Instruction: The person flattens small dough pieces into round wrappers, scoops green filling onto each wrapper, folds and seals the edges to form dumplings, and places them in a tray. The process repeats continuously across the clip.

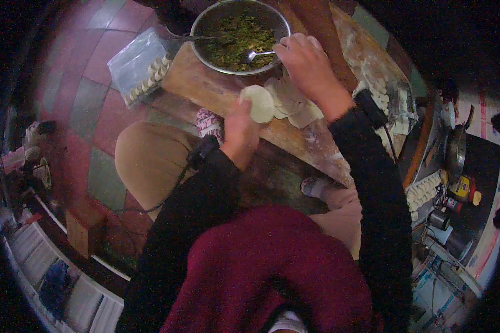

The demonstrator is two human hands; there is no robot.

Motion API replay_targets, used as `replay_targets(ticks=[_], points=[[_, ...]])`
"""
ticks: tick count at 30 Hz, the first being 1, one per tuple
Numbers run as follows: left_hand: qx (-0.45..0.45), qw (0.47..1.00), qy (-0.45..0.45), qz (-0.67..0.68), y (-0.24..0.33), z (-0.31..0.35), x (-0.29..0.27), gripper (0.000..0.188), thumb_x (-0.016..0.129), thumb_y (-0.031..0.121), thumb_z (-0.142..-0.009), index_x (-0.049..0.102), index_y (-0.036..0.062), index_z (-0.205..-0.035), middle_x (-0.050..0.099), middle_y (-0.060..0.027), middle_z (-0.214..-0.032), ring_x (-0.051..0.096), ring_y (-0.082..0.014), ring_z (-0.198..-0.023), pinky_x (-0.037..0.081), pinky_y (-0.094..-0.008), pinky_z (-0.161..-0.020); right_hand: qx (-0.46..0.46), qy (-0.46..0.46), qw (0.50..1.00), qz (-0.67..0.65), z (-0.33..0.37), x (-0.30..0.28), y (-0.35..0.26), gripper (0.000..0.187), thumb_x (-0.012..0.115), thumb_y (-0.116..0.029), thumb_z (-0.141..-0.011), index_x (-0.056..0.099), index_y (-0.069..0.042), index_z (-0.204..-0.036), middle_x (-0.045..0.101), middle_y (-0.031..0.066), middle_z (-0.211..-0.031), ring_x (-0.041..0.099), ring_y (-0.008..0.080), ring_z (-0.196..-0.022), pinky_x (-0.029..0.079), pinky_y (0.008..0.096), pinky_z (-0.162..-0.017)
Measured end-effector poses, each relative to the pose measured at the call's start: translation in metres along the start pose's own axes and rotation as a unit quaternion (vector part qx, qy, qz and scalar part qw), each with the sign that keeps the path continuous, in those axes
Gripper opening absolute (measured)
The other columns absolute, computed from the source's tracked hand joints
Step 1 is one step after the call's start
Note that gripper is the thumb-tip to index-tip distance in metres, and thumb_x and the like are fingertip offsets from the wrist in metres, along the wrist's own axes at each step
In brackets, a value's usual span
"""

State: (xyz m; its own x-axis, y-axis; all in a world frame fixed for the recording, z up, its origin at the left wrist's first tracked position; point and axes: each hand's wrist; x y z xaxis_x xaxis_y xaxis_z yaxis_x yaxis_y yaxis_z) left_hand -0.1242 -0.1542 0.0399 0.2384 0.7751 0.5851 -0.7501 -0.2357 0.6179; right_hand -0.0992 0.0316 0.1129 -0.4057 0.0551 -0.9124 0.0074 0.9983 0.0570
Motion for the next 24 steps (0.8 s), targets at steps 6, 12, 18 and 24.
replay_targets(ticks=[6,12,18,24], points=[[0.055,0.982,0.083,0.158,0.036,-0.01,-0.006,0.03,0.034,0.018,-0.1,0.048,0.0032,-0.121,0.058,-0.0106,-0.113,0.059,-0.0265,-0.101,0.05,-0.0424,-0.084,0.002,-0.226,0.973,0.047,-0.032,0.021,0.01,0.018,0.052,0.0,-0.079,0.059,-0.005,-0.094,0.055,0.0159,-0.096,0.059,0.0341,-0.09,0.048,0.0458,-0.074],[0.16,0.984,0.081,0.019,0.047,-0.014,-0.007,0.031,0.044,0.009,-0.096,0.048,-0.0016,-0.125,0.058,-0.0111,-0.118,0.057,-0.0207,-0.104,0.047,-0.0316,-0.091,0.066,-0.316,0.944,-0.071,-0.025,0.015,0.015,0.019,0.051,-0.002,-0.082,0.059,-0.003,-0.1,0.053,0.0204,-0.102,0.058,0.0408,-0.091,0.048,0.048,-0.077],[0.214,0.974,0.061,-0.052,0.051,-0.009,-0.007,0.03,0.043,0.009,-0.096,0.049,-0.0019,-0.124,0.059,-0.0102,-0.116,0.057,-0.0186,-0.102,0.046,-0.0311,-0.09,0.043,-0.209,0.97,-0.114,-0.039,0.016,-0.006,0.031,0.052,-0.004,-0.082,0.061,-0.007,-0.111,0.061,0.0223,-0.105,0.061,0.0386,-0.093,0.05,0.0461,-0.078],[0.173,0.964,0.083,0.181,0.056,-0.026,0.003,0.031,0.033,0.018,-0.1,0.051,0.0007,-0.117,0.06,-0.0093,-0.111,0.058,-0.0217,-0.103,0.046,-0.036,-0.09,0.087,-0.265,0.951,-0.136,-0.073,0.039,-0.037,0.029,0.055,-0.007,-0.075,0.068,-0.007,-0.1,0.066,0.02,-0.087,0.063,0.0385,-0.086,0.051,0.0462,-0.075]])
Point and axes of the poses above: each hand's wrist, its own z-axis away from the middle knuckle, its own x-axis out of the palm, y = z × x
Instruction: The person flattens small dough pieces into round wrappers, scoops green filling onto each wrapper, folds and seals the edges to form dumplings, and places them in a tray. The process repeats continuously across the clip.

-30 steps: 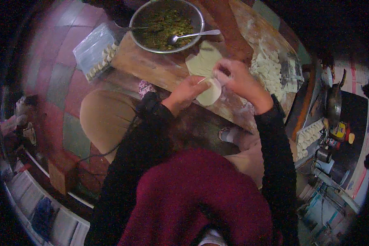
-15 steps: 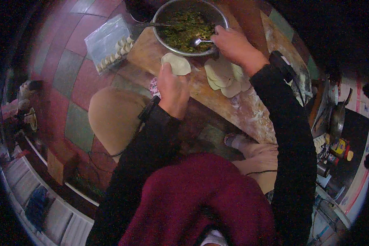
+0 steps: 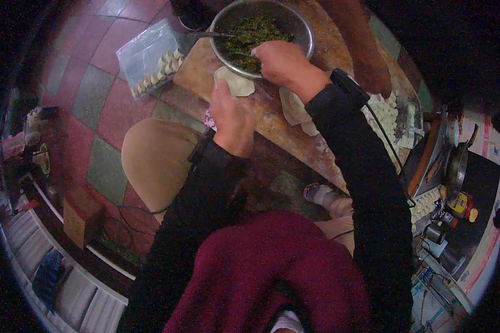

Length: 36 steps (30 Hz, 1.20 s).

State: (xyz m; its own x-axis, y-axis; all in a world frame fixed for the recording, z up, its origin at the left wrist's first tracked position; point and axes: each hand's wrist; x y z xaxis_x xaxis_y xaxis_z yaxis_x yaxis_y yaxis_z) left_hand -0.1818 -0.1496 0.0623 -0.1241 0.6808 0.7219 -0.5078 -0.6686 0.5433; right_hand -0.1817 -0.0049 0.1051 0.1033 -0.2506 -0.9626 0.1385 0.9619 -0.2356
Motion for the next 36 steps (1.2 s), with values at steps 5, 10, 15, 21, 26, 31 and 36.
replay_targets(ticks=[5,10,15,21,26,31,36], points=[[-0.015,0.997,0.035,-0.065,0.005,-0.001,0.003,0.037,0.03,0.02,-0.101,0.047,-0.0031,-0.124,0.056,-0.0127,-0.12,0.058,-0.0255,-0.109,0.049,-0.0384,-0.092,-0.025,-0.045,0.998,-0.041,0.013,-0.001,0.011,0.028,0.054,-0.008,-0.074,0.07,-0.007,-0.096,0.066,0.0203,-0.09,0.063,0.0384,-0.087,0.051,0.0462,-0.075],[-0.019,0.999,0.018,-0.039,0.001,-0.005,-0.001,0.041,0.028,0.023,-0.102,0.044,-0.0039,-0.129,0.054,-0.0144,-0.125,0.057,-0.0282,-0.112,0.051,-0.0406,-0.092,0.038,0.007,0.996,-0.085,0.028,-0.014,0.023,0.031,0.055,-0.009,-0.075,0.07,-0.009,-0.102,0.066,0.019,-0.093,0.063,0.0373,-0.09,0.051,0.0458,-0.077],[-0.019,0.999,-0.034,-0.025,-0.004,-0.013,-0.012,0.04,0.028,0.023,-0.102,0.043,-0.0021,-0.13,0.054,-0.0142,-0.125,0.056,-0.0286,-0.113,0.05,-0.0418,-0.093,0.036,-0.027,0.999,0.027,0.025,-0.014,0.009,0.032,0.056,-0.008,-0.075,0.07,-0.012,-0.103,0.067,0.0185,-0.092,0.064,0.0368,-0.089,0.051,0.0459,-0.077],[0.005,0.999,-0.018,-0.029,-0.005,-0.01,-0.011,0.039,0.029,0.023,-0.102,0.046,-0.0008,-0.128,0.056,-0.0133,-0.123,0.058,-0.0273,-0.109,0.052,-0.0403,-0.088,-0.001,0.018,0.999,0.051,0.02,-0.01,0.005,0.029,0.056,-0.007,-0.074,0.07,-0.011,-0.099,0.067,0.0181,-0.086,0.064,0.0376,-0.082,0.052,0.0463,-0.072],[-0.009,1.0,-0.008,-0.025,-0.004,-0.01,-0.009,0.038,0.029,0.023,-0.102,0.046,-0.0003,-0.128,0.056,-0.0129,-0.122,0.058,-0.0264,-0.108,0.052,-0.0408,-0.088,-0.015,-0.022,0.998,0.062,0.014,-0.008,0.002,0.025,0.056,-0.008,-0.074,0.07,-0.009,-0.094,0.066,0.0186,-0.082,0.064,0.0388,-0.081,0.052,0.047,-0.069],[-0.031,0.999,0.006,-0.04,-0.007,-0.012,-0.012,0.04,0.028,0.023,-0.102,0.045,-0.0001,-0.129,0.056,-0.0133,-0.123,0.057,-0.0272,-0.111,0.051,-0.0414,-0.091,-0.016,-0.062,0.998,0.027,0.033,-0.009,0.028,0.027,0.056,-0.006,-0.073,0.069,-0.006,-0.096,0.065,0.0207,-0.084,0.064,0.0396,-0.081,0.051,0.0478,-0.07],[-0.029,0.999,-0.001,-0.025,-0.007,-0.012,-0.009,0.039,0.028,0.022,-0.102,0.045,-0.0002,-0.129,0.057,-0.0128,-0.12,0.058,-0.0259,-0.108,0.05,-0.0392,-0.089,-0.028,-0.024,0.97,-0.242,0.036,-0.01,0.046,0.033,0.054,-0.006,-0.076,0.068,-0.006,-0.106,0.063,0.0105,-0.072,0.058,0.0237,-0.058,0.045,0.037,-0.051]])
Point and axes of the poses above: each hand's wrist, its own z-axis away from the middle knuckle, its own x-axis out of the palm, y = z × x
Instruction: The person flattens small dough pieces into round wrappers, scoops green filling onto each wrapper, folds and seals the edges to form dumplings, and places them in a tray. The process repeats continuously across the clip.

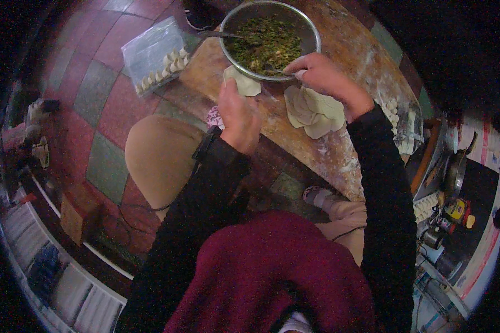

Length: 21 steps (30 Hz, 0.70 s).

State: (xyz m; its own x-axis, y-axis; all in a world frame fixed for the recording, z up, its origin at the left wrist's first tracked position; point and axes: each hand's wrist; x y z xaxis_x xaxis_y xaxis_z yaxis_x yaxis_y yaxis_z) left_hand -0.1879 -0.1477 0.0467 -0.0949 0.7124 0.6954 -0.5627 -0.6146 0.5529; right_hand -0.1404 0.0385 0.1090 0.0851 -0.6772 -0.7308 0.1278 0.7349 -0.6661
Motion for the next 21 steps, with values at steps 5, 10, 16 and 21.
replay_targets(ticks=[5,10,16,21], points=[[0.067,0.998,0.001,0.001,0.018,0.002,0.007,0.037,0.031,0.021,-0.101,0.047,-0.0007,-0.127,0.058,-0.0112,-0.118,0.059,-0.0236,-0.106,0.049,-0.0359,-0.09,0.286,-0.055,0.91,-0.296,0.007,-0.001,-0.019,0.034,0.049,-0.009,-0.087,0.064,-0.009,-0.117,0.047,-0.0057,-0.063,0.032,0.0018,-0.045,0.023,0.0194,-0.038],[0.168,0.982,-0.041,-0.077,0.032,-0.002,0.019,0.036,0.033,0.019,-0.1,0.048,-0.0014,-0.126,0.057,-0.0113,-0.12,0.057,-0.0236,-0.109,0.047,-0.0352,-0.093,0.283,0.011,0.873,-0.397,0.018,-0.009,-0.037,0.036,0.048,-0.01,-0.09,0.059,-0.009,-0.124,0.043,-0.0066,-0.061,0.028,0.0011,-0.045,0.02,0.0186,-0.038],[-0.008,0.992,-0.106,0.072,0.022,-0.009,0.037,0.037,0.032,0.019,-0.102,0.044,-0.0044,-0.128,0.052,-0.0146,-0.128,0.053,-0.0257,-0.116,0.043,-0.0395,-0.101,0.097,0.177,0.959,-0.2,0.036,0.009,-0.04,0.039,0.05,-0.008,-0.088,0.057,-0.011,-0.127,0.052,-0.0029,-0.067,0.048,0.0073,-0.052,0.037,0.0234,-0.045],[-0.081,0.981,-0.103,0.142,0.012,-0.017,0.036,0.036,0.032,0.02,-0.103,0.043,-0.004,-0.127,0.051,-0.0146,-0.128,0.051,-0.0272,-0.118,0.04,-0.0411,-0.105,-0.019,0.257,0.946,0.198,0.056,0.058,-0.039,0.041,0.053,-0.01,-0.084,0.058,-0.018,-0.124,0.056,0.0093,-0.083,0.059,0.0322,-0.063,0.05,0.0428,-0.056]])
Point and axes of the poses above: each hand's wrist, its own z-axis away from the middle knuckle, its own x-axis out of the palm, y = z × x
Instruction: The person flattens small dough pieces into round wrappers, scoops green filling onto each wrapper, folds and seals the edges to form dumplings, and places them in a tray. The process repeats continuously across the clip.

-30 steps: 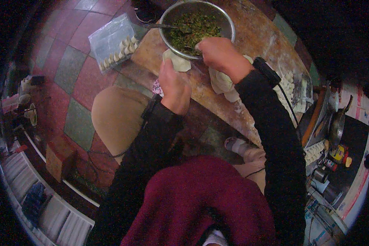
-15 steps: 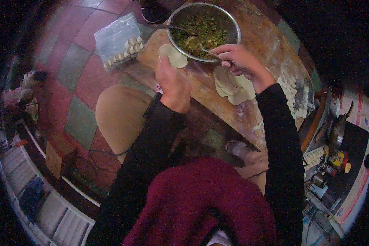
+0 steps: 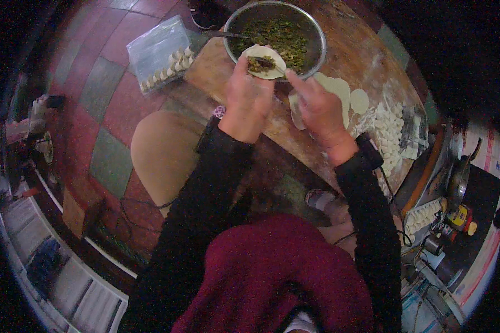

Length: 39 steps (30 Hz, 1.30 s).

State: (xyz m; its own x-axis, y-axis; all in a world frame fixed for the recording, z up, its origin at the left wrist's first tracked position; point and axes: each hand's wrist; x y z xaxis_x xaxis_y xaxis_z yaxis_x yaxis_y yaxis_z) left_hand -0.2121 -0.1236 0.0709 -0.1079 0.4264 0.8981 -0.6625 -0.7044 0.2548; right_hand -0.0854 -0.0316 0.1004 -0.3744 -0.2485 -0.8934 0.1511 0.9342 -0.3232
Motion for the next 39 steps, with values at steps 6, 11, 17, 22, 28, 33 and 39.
replay_targets(ticks=[6,11,17,22,28,33,39], points=[[-0.048,0.998,0.0,0.048,0.0,-0.004,-0.005,0.035,0.035,0.021,-0.102,0.047,-0.0025,-0.124,0.054,-0.0167,-0.124,0.053,-0.0291,-0.115,0.041,-0.0432,-0.104,0.039,0.012,0.996,-0.084,0.009,-0.003,0.0,0.044,0.055,-0.009,-0.082,0.058,-0.018,-0.125,0.054,0.0078,-0.077,0.059,0.0305,-0.064,0.049,0.0432,-0.057],[-0.031,0.998,0.051,-0.001,-0.001,-0.002,0.004,0.04,0.029,0.02,-0.101,0.044,-0.006,-0.128,0.051,-0.0241,-0.128,0.05,-0.0366,-0.12,0.037,-0.0492,-0.107,0.096,0.043,0.971,-0.213,0.009,-0.014,-0.002,0.035,0.052,-0.005,-0.087,0.063,-0.009,-0.12,0.066,0.008,-0.089,0.062,0.0222,-0.074,0.048,0.0352,-0.066],[-0.028,0.999,0.035,-0.002,-0.002,0.0,0.006,0.037,0.032,0.022,-0.102,0.047,-0.004,-0.124,0.055,-0.0182,-0.123,0.053,-0.0303,-0.114,0.042,-0.0446,-0.102,0.207,-0.012,0.925,-0.317,0.009,-0.002,-0.014,0.032,0.051,-0.005,-0.089,0.063,-0.005,-0.119,0.066,0.0022,-0.085,0.056,0.0076,-0.068,0.044,0.0238,-0.061],[-0.019,1.0,0.014,-0.021,-0.004,0.0,0.003,0.039,0.033,0.022,-0.102,0.044,-0.0054,-0.128,0.052,-0.0184,-0.128,0.051,-0.0307,-0.118,0.04,-0.0452,-0.104,0.321,-0.097,0.862,-0.381,-0.008,-0.03,-0.016,0.027,0.053,-0.007,-0.088,0.065,-0.002,-0.112,0.069,0.0096,-0.089,0.065,0.0185,-0.078,0.052,0.0303,-0.073],[-0.009,0.999,0.0,-0.053,0.0,0.005,0.008,0.041,0.033,0.022,-0.101,0.043,-0.0056,-0.129,0.052,-0.0192,-0.129,0.051,-0.0316,-0.12,0.04,-0.046,-0.105,0.33,-0.048,0.872,-0.359,-0.016,-0.041,0.006,0.032,0.052,-0.009,-0.088,0.063,-0.009,-0.118,0.058,0.0007,-0.07,0.057,0.0143,-0.063,0.048,0.0315,-0.059],[-0.064,0.992,-0.046,-0.103,0.002,0.018,0.012,0.039,0.034,0.022,-0.1,0.046,-0.0045,-0.126,0.055,-0.017,-0.123,0.054,-0.0283,-0.115,0.045,-0.0435,-0.098,0.078,0.026,0.995,-0.051,-0.014,-0.023,0.019,0.035,0.06,-0.01,-0.083,0.063,-0.012,-0.118,0.058,0.0107,-0.112,0.056,0.0278,-0.1,0.045,0.0407,-0.086],[-0.216,0.957,-0.116,-0.154,-0.025,0.044,0.009,0.033,0.039,0.017,-0.097,0.053,-0.0037,-0.119,0.061,-0.0146,-0.112,0.06,-0.0259,-0.1,0.049,-0.0392,-0.09,-0.123,0.004,0.992,-0.004,0.037,-0.072,0.008,0.037,0.069,-0.012,-0.074,0.062,-0.015,-0.11,0.048,0.0088,-0.133,0.047,0.0327,-0.121,0.036,0.0513,-0.102]])
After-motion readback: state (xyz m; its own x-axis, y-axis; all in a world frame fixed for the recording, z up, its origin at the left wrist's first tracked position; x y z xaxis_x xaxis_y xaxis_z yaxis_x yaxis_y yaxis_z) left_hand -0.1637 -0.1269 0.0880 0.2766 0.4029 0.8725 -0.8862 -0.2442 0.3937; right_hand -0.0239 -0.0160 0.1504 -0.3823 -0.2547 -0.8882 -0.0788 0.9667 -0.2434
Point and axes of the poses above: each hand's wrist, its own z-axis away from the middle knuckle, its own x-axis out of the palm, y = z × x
